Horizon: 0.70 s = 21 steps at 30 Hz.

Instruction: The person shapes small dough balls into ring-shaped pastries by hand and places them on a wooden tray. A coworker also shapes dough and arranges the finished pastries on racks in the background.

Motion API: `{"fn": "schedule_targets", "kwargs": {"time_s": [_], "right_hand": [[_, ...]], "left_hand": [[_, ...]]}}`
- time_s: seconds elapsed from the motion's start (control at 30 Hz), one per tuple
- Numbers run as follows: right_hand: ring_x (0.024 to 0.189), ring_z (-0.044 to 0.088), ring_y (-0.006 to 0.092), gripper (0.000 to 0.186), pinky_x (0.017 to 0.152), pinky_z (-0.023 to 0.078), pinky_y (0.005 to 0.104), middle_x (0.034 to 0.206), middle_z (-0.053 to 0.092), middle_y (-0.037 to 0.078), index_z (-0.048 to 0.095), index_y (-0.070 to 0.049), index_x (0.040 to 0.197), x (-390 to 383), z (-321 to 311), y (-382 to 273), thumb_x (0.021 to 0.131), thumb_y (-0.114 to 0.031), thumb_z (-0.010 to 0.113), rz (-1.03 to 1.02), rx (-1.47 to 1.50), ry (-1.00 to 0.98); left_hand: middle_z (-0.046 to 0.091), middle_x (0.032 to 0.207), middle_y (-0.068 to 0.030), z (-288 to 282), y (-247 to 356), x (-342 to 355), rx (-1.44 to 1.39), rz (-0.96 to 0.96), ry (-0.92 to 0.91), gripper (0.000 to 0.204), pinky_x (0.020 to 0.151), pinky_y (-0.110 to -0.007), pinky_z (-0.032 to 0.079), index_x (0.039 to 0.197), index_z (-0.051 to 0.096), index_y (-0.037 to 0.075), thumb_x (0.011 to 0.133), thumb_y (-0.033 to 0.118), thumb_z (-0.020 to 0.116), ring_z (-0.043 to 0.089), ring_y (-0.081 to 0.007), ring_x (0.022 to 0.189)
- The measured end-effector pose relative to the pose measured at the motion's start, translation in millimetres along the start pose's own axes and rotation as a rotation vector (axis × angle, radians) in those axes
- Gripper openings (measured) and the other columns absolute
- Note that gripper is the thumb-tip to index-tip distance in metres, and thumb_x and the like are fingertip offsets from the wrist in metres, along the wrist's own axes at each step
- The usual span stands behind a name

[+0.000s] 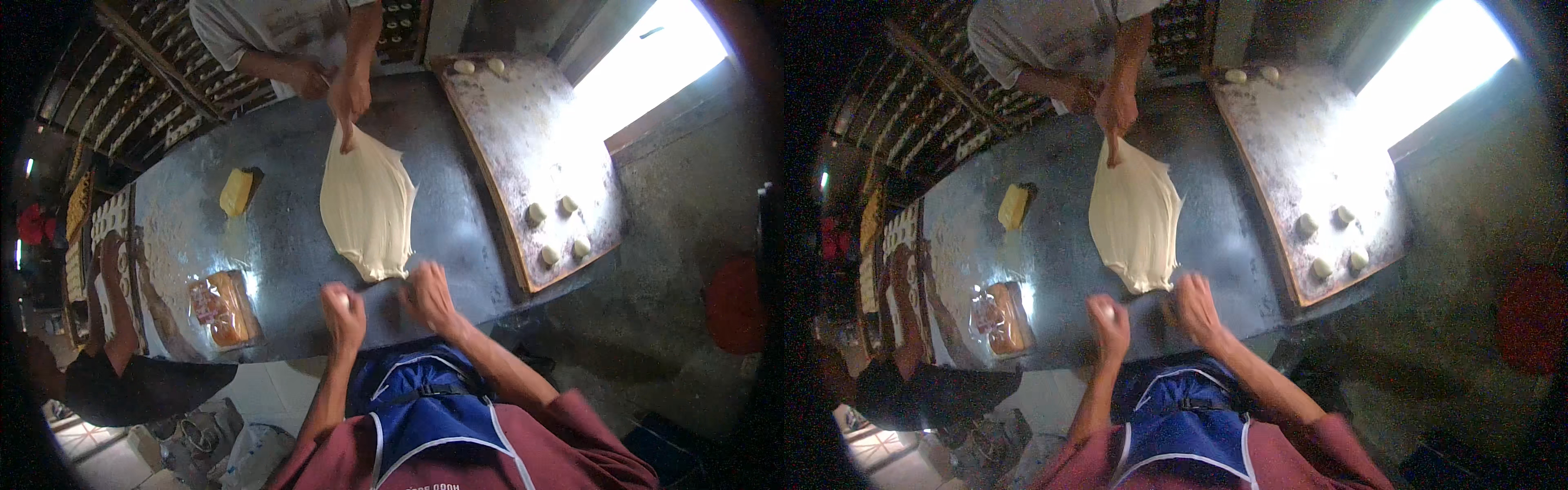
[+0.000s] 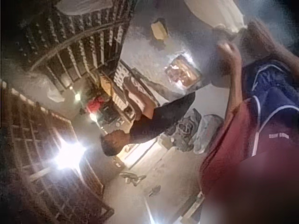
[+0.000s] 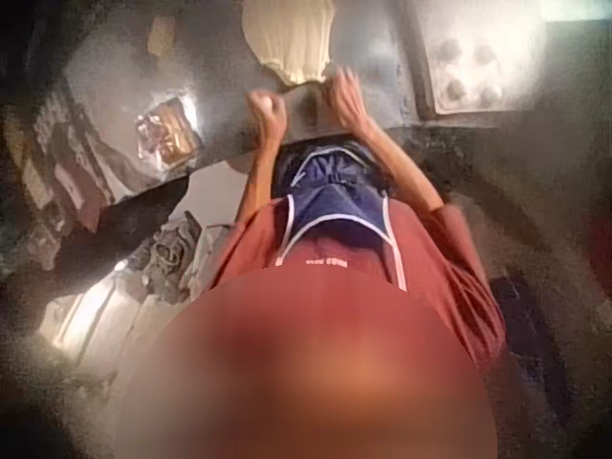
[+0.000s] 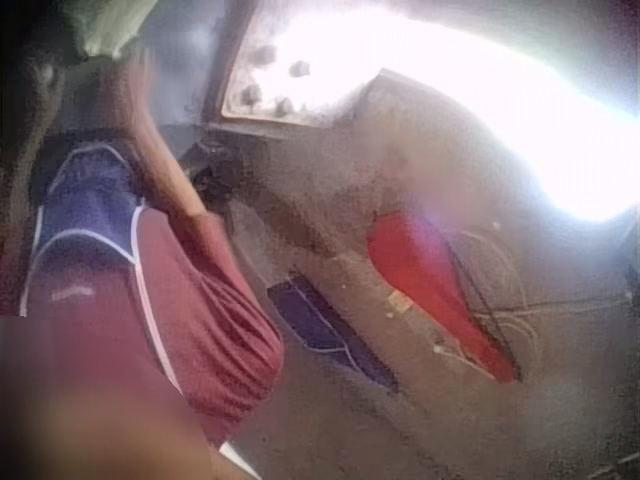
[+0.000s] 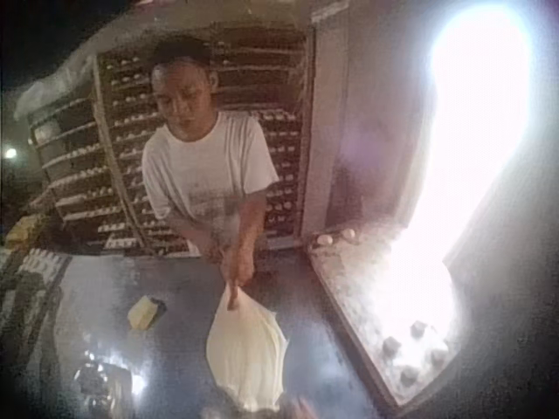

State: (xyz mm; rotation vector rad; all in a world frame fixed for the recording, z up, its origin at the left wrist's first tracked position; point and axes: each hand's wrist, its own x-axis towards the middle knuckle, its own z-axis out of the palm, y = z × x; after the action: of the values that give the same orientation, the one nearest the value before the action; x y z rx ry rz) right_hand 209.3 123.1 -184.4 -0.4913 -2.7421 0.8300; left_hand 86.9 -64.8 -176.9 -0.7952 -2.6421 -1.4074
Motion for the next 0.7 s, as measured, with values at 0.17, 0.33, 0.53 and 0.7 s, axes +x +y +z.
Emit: {"fn": "schedule_targets", "kwargs": {"time_s": [0.17,0.33,0.53,0.7], "right_hand": [[0.093,0.054,0.0394,0.037,0.084,0.044,0.0505,0.101,0.054,0.02,0.056,-0.001,0.099,17,-81,60,0.082,-0.027,0.075,-0.06,-0.114,-0.112],[0.089,0.052,0.04,0.037,0.076,0.042,0.0499,0.094,0.051,0.021,0.054,0.001,0.095,-1,-20,35,0.083,-0.027,0.074,-0.289,-0.135,0.105],[0.088,0.052,0.0392,0.032,0.071,0.042,0.0493,0.091,0.05,0.02,0.048,-0.002,0.1,23,-73,61,0.082,-0.015,0.071,-0.058,-0.096,0.057],[0.082,0.051,0.0394,0.034,0.075,0.042,0.05,0.092,0.051,0.019,0.051,0.0,0.102,-45,-24,61,0.077,-0.01,0.072,-0.097,0.172,0.14]], "left_hand": [[0.051,0.092,-0.0174,-67,-46,44,0.285,0.073,-0.045,0.022,0.078,-0.049,0.043,0.096,0.044,0.002,0.089,0.003,0.065,0.054,-0.0385,0.086],[0.052,0.092,-0.018,-9,-6,9,0.093,0.144,0.007,0.022,0.076,-0.048,0.044,0.1,0.044,0.0,0.09,0.003,0.064,0.055,-0.0388,0.084],[0.051,0.094,-0.0171,-58,-43,55,0.159,-0.012,-0.021,0.026,0.08,-0.048,0.044,0.104,0.042,0.001,0.091,0.004,0.065,0.055,-0.0364,0.088],[0.05,0.097,-0.0168,-47,-22,-15,0.151,0.203,-0.078,0.027,0.079,-0.045,0.045,0.105,0.04,0.001,0.093,0.003,0.065,0.054,-0.0345,0.087]]}}
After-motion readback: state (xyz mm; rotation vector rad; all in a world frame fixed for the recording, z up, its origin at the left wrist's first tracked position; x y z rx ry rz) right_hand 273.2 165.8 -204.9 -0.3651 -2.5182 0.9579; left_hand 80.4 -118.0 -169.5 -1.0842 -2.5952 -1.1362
